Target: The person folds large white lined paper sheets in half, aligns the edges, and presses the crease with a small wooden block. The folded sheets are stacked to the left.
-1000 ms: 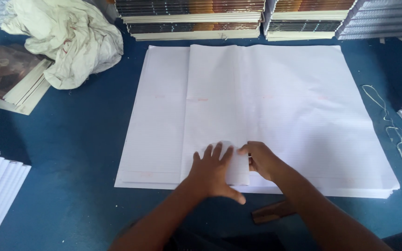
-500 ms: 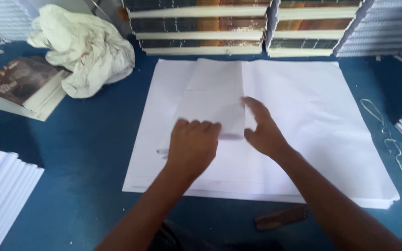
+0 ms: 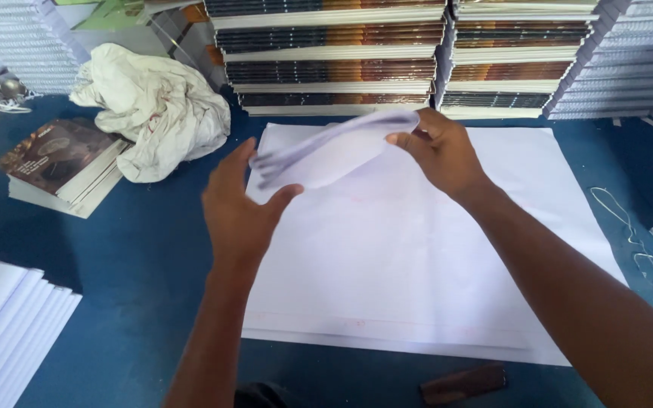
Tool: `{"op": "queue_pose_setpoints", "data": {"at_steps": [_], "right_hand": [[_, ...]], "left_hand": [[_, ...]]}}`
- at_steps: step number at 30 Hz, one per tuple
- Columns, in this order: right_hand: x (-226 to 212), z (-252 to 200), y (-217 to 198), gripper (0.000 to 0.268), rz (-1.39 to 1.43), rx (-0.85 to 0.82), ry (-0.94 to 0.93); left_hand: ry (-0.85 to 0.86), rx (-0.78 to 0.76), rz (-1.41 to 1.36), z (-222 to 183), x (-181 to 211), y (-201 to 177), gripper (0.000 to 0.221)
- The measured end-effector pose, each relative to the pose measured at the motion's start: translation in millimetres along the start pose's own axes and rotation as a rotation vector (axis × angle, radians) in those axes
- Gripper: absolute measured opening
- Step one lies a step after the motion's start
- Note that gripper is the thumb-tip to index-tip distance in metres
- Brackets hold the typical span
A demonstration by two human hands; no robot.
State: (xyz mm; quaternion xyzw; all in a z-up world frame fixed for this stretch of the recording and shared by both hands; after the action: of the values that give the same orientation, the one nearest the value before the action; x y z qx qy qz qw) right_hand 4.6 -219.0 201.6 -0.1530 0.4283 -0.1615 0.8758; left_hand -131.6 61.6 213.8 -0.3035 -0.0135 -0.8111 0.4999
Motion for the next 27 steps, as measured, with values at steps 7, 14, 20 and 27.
{"op": "queue_pose_setpoints", "data": {"at_steps": [7, 14, 20, 27], "right_hand": [[-22.9, 31.8, 2.2, 0.022, 0.289, 0.027, -0.031], [-50.9, 71.6, -18.8, 0.022, 0.263, 0.127, -0.259], [-78.4, 87.4, -39.9, 0.026, 0.310, 0.185, -0.415], [-83.0, 94.3, -45.8, 0.032, 0.409, 0.171, -0.316]], "left_hand": [[-0.381, -0.060, -0.479, 4.7, -46.1, 82.3, 0.066], [-0.194, -0.003, -0.831, 83.6, -38.2, 97.0, 0.036], [-0.134, 0.101, -0.848, 120.7, -8.2, 93.7, 0.031], [-0.001, 0.240, -0.760, 126.8, 0.1, 92.9, 0.033]]}}
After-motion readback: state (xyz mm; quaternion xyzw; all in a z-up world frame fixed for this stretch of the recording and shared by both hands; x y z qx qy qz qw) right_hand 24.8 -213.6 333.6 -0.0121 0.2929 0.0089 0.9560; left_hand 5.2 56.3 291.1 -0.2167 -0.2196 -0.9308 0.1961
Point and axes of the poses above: each hand's wrist, its own z-axis towards the middle knuckle, its own y-axis out of the palm, x = y × z, the point moved 1 cm from there along z, towards the middle knuckle, and after that the axes turned 14 degrees about x, right-handed, at the moved point
